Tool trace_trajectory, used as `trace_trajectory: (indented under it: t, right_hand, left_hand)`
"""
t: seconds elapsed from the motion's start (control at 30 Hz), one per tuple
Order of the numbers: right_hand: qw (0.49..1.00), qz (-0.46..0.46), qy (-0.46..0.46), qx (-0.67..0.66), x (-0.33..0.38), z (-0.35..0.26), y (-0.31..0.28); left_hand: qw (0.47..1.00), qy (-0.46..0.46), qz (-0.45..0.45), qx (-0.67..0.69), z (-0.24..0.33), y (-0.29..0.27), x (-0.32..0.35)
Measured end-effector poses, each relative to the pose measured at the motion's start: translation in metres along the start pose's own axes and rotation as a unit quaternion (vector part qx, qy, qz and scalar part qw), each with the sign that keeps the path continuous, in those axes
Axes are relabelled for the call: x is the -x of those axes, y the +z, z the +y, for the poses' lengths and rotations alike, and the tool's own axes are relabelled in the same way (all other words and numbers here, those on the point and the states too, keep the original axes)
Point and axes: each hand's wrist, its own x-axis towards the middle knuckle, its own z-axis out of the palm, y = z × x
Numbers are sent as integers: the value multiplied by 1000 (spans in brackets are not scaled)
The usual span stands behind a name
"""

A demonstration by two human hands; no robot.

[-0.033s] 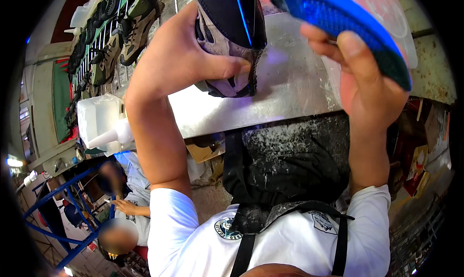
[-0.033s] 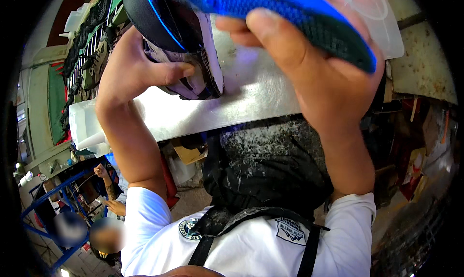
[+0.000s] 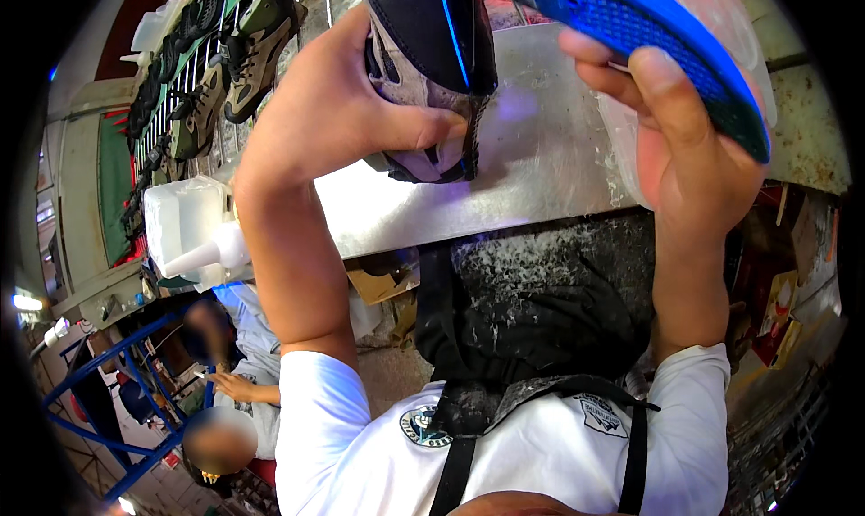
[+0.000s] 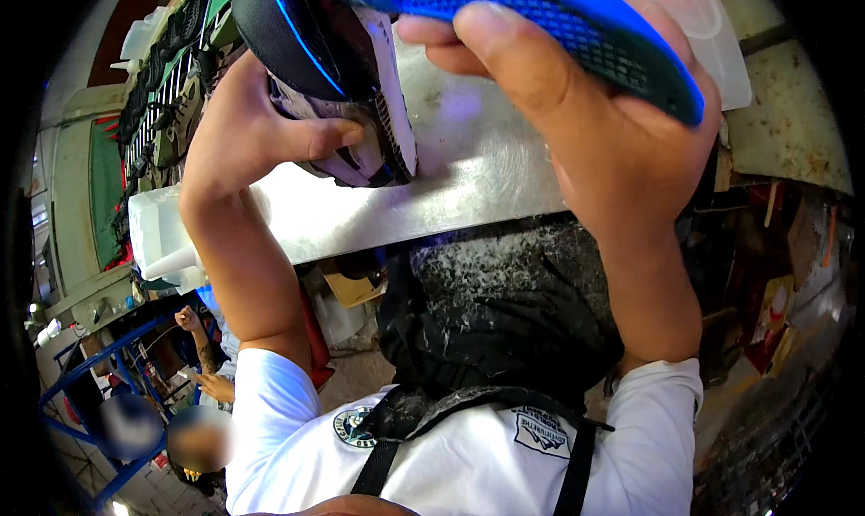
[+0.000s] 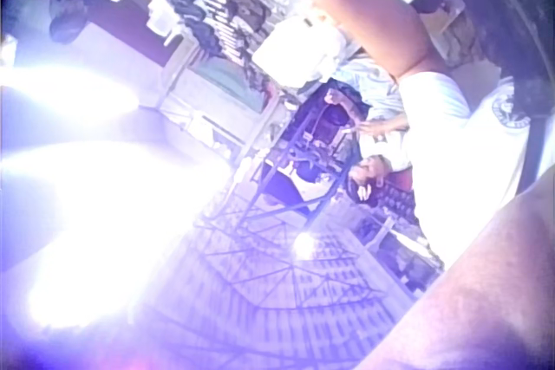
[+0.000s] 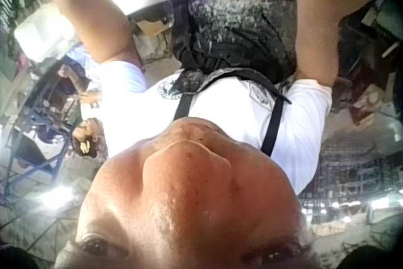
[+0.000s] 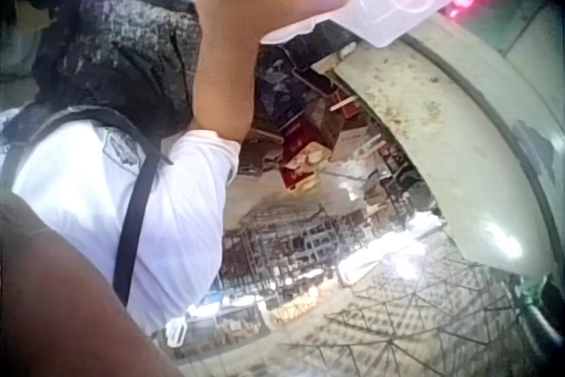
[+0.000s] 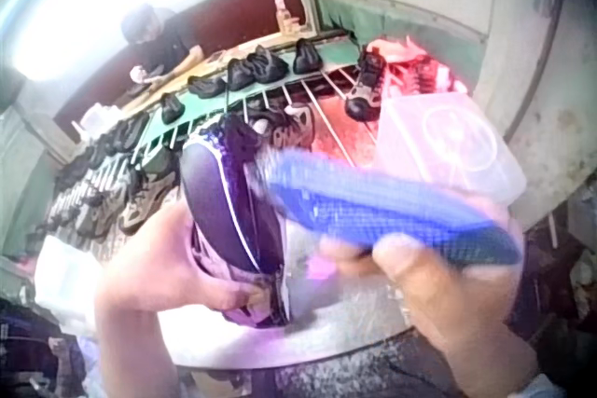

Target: The person uses a brush to apply a blue liquid adhesive along the edge and heel of a shoe upper, dipping the brush into a container between applications, and then places the shoe onto a conveyor rack.

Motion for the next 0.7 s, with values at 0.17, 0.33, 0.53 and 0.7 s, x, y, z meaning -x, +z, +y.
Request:
trace_trajectory:
  t: [0.17, 0.33, 0.53, 0.7]
  right_hand:
    - [999, -41, -17, 3, -4, 5, 0]
    - [993, -46, -57, 93, 12, 3, 6]
    - [976, -69, -81, 189, 24, 1, 3]
    - [968, -89, -87, 219, 32, 7, -1]
  left_hand:
    - [1000, -19, -9, 17, 3, 0, 1]
    - [999, -24, 10, 36, 0, 2, 3]
    - [999, -12, 3, 36, -3, 0, 3]
    - [999, -1, 1, 35, -8, -1, 2]
